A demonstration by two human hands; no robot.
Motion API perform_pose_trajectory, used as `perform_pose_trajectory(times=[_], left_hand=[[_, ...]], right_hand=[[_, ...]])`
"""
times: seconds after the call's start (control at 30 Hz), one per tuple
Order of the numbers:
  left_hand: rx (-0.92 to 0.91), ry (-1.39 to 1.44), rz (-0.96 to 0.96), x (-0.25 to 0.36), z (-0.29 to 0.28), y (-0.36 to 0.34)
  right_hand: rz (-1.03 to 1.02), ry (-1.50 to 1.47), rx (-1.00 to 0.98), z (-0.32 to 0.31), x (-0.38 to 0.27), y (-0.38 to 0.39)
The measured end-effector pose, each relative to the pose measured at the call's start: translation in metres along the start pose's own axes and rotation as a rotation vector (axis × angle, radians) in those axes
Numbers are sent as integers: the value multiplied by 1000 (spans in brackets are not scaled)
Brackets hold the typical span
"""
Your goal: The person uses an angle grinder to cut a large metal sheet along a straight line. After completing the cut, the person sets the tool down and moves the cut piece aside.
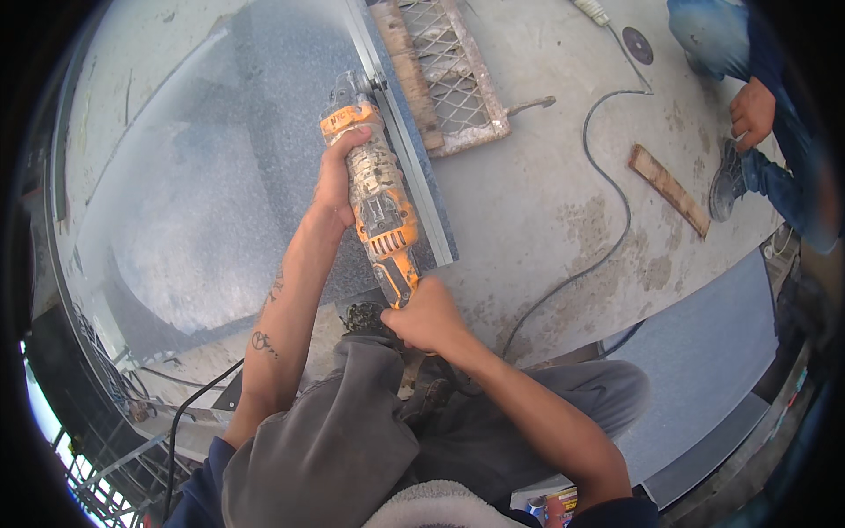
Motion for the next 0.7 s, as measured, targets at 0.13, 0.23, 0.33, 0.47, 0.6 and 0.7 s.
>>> perform_pose_trajectory(times=[0.13,0.23,0.33,0.47,0.6,0.7], left_hand=[[-3,6,-27,-3,1,6],[-9,15,-60,-28,2,22],[-37,34,-66,-43,2,31],[-47,33,-26,-27,2,14],[-17,23,20,0,-1,-2],[-2,4,-1,-5,-1,4]], right_hand=[[-34,-24,-18,3,-5,11],[-87,90,35,4,6,30],[-102,70,87,7,16,41],[-53,38,22,4,12,26],[-12,12,-4,2,0,2],[-13,6,-2,4,2,9]])
Point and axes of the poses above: each hand's wrist, its own y-axis away from the middle knuckle, its own z-axis out of the palm, x = y × z, the point moved 8 cm from there along -y, towards the middle knuckle, and after that the axes turned 13 degrees about -z, right-handed, at the moved point
